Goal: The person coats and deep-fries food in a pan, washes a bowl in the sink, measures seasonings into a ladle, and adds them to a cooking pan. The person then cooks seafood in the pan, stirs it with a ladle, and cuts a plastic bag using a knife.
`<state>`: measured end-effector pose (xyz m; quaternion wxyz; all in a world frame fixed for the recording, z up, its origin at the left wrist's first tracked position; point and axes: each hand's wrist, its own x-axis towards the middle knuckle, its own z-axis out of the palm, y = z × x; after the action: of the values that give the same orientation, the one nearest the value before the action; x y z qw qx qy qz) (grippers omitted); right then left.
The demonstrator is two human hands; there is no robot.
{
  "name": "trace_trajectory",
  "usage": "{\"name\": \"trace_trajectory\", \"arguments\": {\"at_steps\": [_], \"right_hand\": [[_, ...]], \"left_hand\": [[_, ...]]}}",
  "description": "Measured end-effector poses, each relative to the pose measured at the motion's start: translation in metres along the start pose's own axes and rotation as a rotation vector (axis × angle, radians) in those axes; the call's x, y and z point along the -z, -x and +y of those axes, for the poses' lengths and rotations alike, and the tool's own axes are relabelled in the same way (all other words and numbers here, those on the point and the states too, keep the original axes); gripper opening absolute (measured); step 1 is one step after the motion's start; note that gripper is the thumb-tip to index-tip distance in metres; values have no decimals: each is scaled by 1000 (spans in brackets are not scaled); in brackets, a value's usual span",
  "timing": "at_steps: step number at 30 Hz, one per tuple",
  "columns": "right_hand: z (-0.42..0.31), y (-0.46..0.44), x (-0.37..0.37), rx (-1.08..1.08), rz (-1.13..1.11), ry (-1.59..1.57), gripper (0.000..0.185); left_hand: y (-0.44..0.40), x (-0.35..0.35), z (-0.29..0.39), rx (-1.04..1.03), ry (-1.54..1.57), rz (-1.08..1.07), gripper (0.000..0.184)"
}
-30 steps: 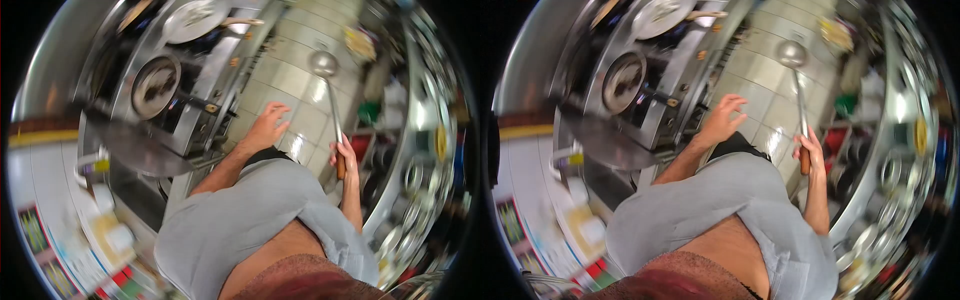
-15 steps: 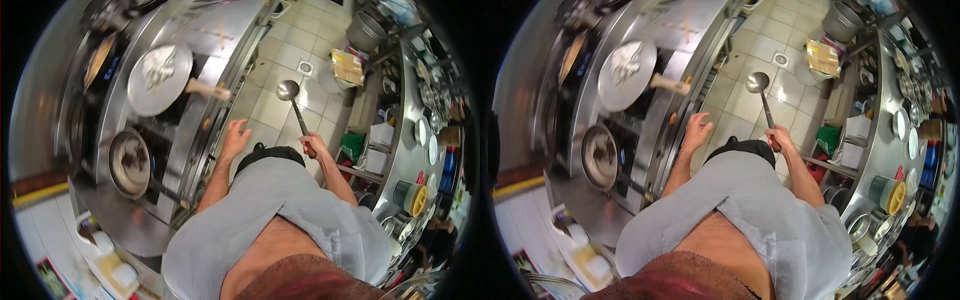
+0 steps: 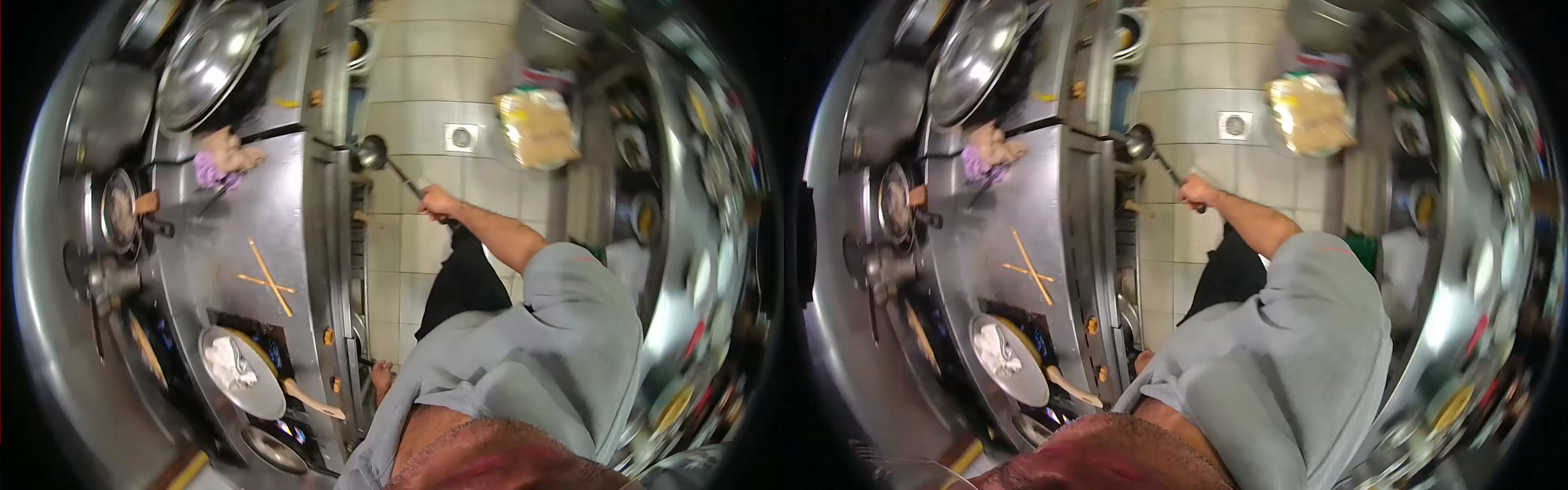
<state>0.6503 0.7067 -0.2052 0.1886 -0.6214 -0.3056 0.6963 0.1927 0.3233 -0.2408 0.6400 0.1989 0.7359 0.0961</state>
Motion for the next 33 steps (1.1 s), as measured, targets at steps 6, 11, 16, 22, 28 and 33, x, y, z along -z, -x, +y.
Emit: {"name": "trace_trajectory", "arguments": {"at_steps": [6,11,16,22,28,33], "right_hand": [[-69,-180,59,174,31,320,21],[-129,-264,85,120,100,554,26],[-145,-347,95,207,167,823,29],[-125,-380,76,128,185,693,26],[-91,-375,74,-28,-192,-84,15],[-67,-317,82,-36,-272,-360,11]], "left_hand": [[40,-93,111,-59,-123,339,32],[59,-140,190,244,-81,420,33],[62,-133,141,343,-227,322,35],[84,-148,104,366,-162,433,38],[84,-151,116,343,-102,439,39],[74,-143,137,347,206,467,37]]}}
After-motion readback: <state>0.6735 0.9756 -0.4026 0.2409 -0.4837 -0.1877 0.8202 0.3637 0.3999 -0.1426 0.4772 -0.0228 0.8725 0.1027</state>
